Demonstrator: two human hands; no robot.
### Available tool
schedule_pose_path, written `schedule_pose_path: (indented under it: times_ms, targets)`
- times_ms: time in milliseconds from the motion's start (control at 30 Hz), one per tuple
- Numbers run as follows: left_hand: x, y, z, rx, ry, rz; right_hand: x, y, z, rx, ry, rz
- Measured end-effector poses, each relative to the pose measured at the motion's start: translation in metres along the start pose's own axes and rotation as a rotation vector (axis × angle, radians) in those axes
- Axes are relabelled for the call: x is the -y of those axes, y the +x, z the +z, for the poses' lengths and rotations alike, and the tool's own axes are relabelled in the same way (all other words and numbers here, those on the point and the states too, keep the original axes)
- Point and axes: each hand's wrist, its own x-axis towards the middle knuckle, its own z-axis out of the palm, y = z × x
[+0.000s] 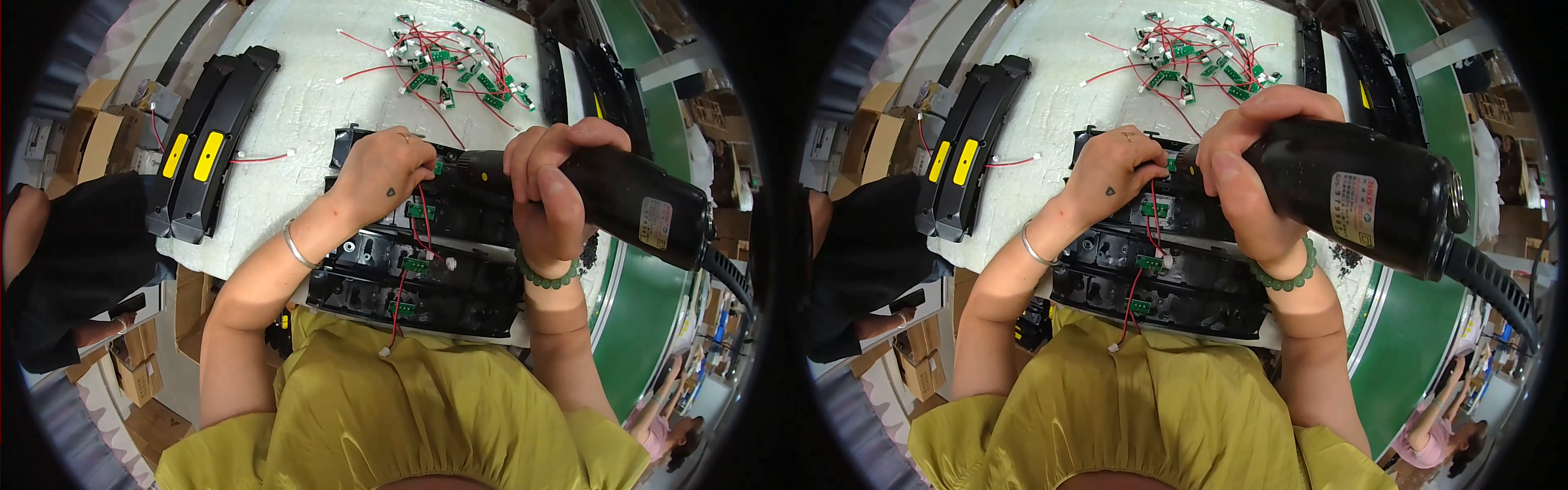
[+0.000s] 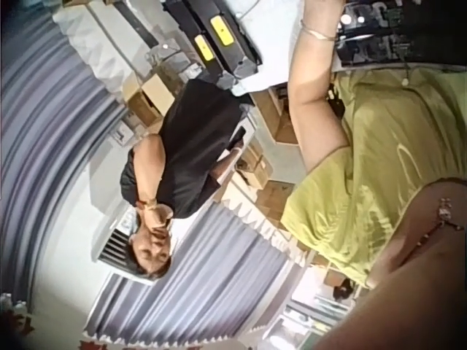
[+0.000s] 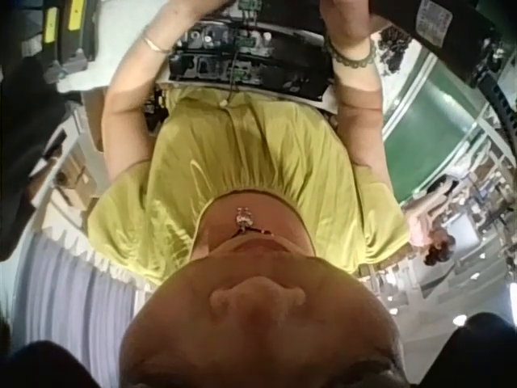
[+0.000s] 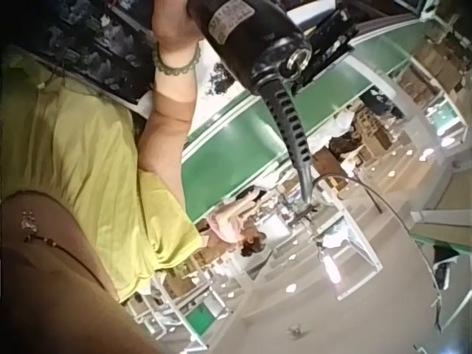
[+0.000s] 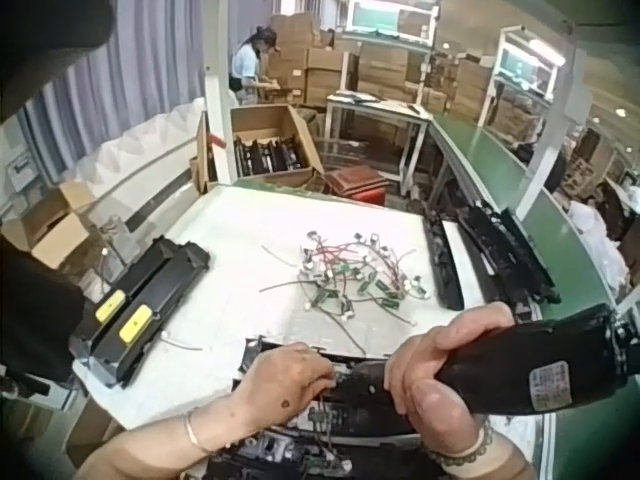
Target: Assembling electronic components by fastening small circuit boards into plastic housings using an electric screwdriver.
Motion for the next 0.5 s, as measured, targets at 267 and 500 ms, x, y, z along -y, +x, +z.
schedule_pose_path:
  times_ms: [267,500]
  targets:
    - [0.0029,-0.0012,0.0015,-0.026,-0.051,0.063,-0.007,-0.0016,0.0012,0.001,-0.018,0.05]
    - [0.0045,0.0001,0.0031,-0.019,-0.028,0.08,-0.0102,-0.0019,0.0028,0.04,-0.033,0.059]
